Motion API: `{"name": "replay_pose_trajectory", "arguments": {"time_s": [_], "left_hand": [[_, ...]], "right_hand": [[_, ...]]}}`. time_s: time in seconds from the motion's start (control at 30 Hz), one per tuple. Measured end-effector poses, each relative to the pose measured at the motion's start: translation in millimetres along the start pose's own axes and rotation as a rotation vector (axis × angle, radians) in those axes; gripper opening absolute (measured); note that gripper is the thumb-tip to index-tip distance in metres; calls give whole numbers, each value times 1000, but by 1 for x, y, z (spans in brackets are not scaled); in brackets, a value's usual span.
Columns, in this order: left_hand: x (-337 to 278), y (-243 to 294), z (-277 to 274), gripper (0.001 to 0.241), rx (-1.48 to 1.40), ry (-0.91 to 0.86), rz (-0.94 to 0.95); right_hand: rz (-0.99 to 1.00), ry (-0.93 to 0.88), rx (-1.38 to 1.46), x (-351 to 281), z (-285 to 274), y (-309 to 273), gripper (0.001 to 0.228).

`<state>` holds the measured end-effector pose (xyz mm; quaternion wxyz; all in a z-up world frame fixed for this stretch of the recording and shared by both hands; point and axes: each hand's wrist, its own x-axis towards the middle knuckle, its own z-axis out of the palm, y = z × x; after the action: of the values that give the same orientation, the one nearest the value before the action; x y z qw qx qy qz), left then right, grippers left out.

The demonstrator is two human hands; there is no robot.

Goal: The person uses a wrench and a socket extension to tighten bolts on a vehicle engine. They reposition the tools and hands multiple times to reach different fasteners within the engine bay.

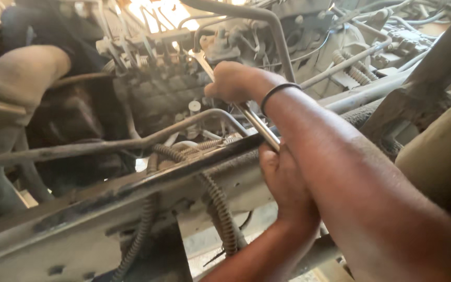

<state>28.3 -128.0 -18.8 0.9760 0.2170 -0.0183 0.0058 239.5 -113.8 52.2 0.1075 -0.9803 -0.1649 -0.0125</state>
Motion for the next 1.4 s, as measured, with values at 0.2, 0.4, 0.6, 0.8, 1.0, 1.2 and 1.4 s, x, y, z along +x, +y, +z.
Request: {"name": "replay_pose_trajectory", "arguments": {"time_s": [0.2, 0.4, 0.6, 0.8, 1.0, 1.2, 1.4], "left_hand": [[-6, 21, -14, 14, 82, -18, -7], [-26, 53, -35, 17, 340, 139, -245], [-60, 111, -38, 15, 553, 39, -331], [-52, 188, -43, 16, 1228, 74, -53], [12, 256, -4, 21, 1644, 16, 369], [141, 264, 25, 13, 1490, -200, 961], [216, 281, 17, 12, 1315, -161, 833]], "right_hand": [[-209, -48, -235, 6, 7, 8, 22], [-227, 13, -335, 2, 20, -5, 18], [-71, 226, 249, -7, 29, 4, 34], [162, 309, 940, -5, 35, -7, 35], [165, 661, 459, -20, 26, -24, 28], [197, 620, 297, -38, 12, -43, 29], [170, 594, 323, -46, 7, -48, 52]]}}
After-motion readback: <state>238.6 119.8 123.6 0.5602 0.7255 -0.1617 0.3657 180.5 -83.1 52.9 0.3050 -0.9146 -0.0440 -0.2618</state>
